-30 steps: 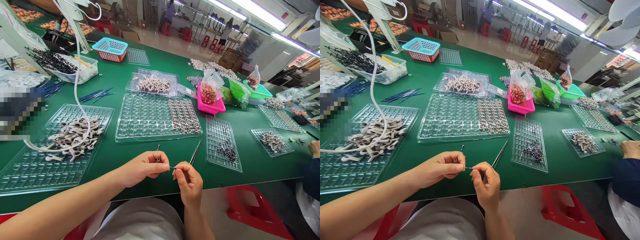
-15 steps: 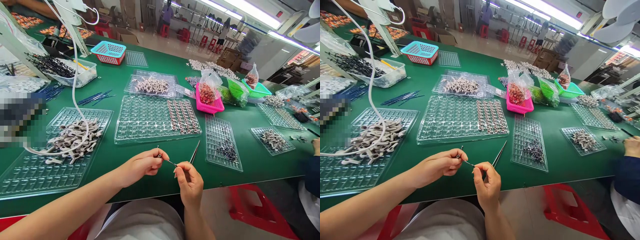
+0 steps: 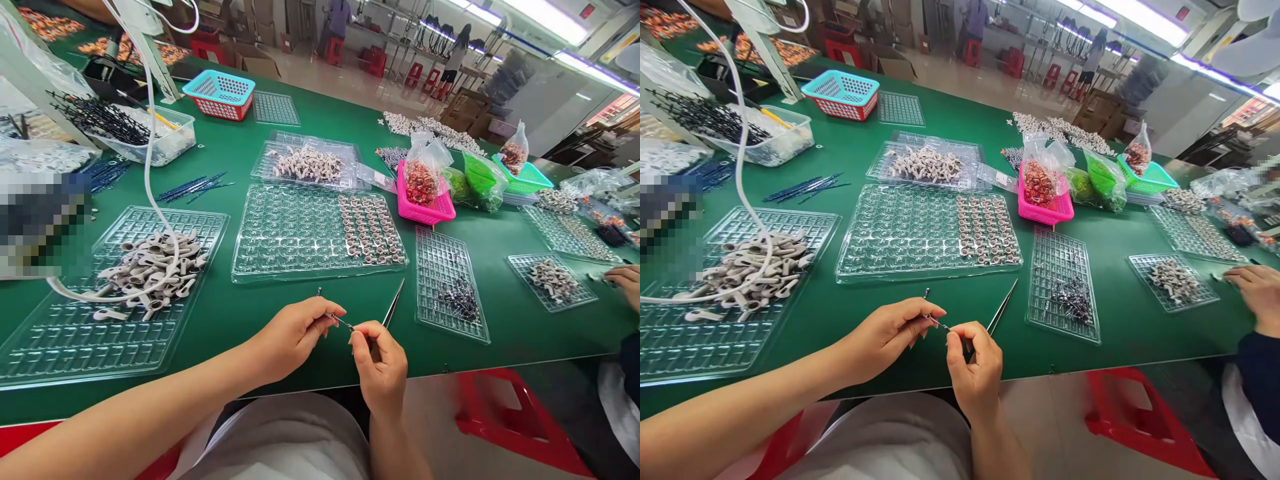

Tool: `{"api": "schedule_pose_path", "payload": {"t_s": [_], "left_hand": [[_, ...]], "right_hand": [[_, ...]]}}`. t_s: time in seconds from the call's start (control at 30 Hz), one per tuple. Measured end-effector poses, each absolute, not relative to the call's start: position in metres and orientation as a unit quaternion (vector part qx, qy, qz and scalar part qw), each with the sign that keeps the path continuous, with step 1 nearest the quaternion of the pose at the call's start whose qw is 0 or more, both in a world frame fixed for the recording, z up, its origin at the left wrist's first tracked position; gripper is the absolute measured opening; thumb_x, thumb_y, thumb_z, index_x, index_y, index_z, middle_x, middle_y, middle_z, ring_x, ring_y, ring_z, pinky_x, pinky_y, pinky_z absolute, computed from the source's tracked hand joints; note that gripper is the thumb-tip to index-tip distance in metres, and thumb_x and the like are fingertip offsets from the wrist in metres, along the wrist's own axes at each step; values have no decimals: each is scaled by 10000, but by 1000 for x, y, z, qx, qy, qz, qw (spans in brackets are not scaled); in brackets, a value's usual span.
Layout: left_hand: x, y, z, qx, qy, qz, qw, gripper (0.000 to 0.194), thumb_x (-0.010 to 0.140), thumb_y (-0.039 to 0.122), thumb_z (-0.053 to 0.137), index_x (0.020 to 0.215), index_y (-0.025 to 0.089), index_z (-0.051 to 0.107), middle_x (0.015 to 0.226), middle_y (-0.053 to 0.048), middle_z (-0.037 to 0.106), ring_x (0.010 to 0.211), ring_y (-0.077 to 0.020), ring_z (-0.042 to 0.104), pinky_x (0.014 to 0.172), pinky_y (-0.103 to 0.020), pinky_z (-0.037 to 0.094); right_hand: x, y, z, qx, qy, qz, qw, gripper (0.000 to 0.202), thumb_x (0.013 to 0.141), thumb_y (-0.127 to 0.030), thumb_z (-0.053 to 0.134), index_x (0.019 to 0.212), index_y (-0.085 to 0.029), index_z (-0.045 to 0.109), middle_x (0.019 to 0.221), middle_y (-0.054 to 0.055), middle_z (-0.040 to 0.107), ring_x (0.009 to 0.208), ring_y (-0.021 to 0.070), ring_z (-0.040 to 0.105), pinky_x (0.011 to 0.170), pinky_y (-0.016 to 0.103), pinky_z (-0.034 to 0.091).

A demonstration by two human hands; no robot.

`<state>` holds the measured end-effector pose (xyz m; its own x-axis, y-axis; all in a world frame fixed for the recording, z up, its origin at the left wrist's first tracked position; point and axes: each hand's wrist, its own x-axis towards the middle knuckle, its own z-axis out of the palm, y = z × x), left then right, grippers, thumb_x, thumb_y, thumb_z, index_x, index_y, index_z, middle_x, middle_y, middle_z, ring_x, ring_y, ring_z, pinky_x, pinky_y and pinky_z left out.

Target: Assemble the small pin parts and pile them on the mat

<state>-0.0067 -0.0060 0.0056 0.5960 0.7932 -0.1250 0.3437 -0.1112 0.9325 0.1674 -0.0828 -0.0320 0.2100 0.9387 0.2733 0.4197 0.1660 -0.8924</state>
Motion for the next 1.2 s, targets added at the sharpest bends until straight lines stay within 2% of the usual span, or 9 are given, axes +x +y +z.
{"api": "schedule_pose_path", "payload": {"t_s": [0.47,0.6,0.7,1.2], "left_hand": [[-7,-7,2,731,394,218,513,264,961,251,436,1166,200,595,1026,-59,721,920,-194,675,818,-296,520],[-6,-7,4,734,397,206,512,159,953,262,474,1037,205,596,958,-35,736,855,-181,680,780,-283,517],[-7,-6,3,761,392,207,474,160,948,236,472,967,206,628,910,-22,732,830,-173,676,754,-271,506],[-9,-7,-12,846,307,281,334,180,962,130,504,1016,192,664,939,-26,740,847,-144,687,748,-230,532]], "right_hand": [[166,-81,-31,-598,-590,246,484,140,938,-231,545,835,-205,635,717,-13,630,605,111,555,547,227,424],[165,-81,-30,-590,-604,233,482,115,928,-202,559,843,-206,637,718,-21,631,602,104,549,555,225,424],[164,-80,-30,-586,-617,221,477,104,926,-187,565,855,-206,639,729,-21,635,619,104,551,578,228,430],[162,-78,-30,-578,-633,219,465,86,908,-146,581,859,-195,633,739,-24,637,646,104,567,614,229,441]]}}
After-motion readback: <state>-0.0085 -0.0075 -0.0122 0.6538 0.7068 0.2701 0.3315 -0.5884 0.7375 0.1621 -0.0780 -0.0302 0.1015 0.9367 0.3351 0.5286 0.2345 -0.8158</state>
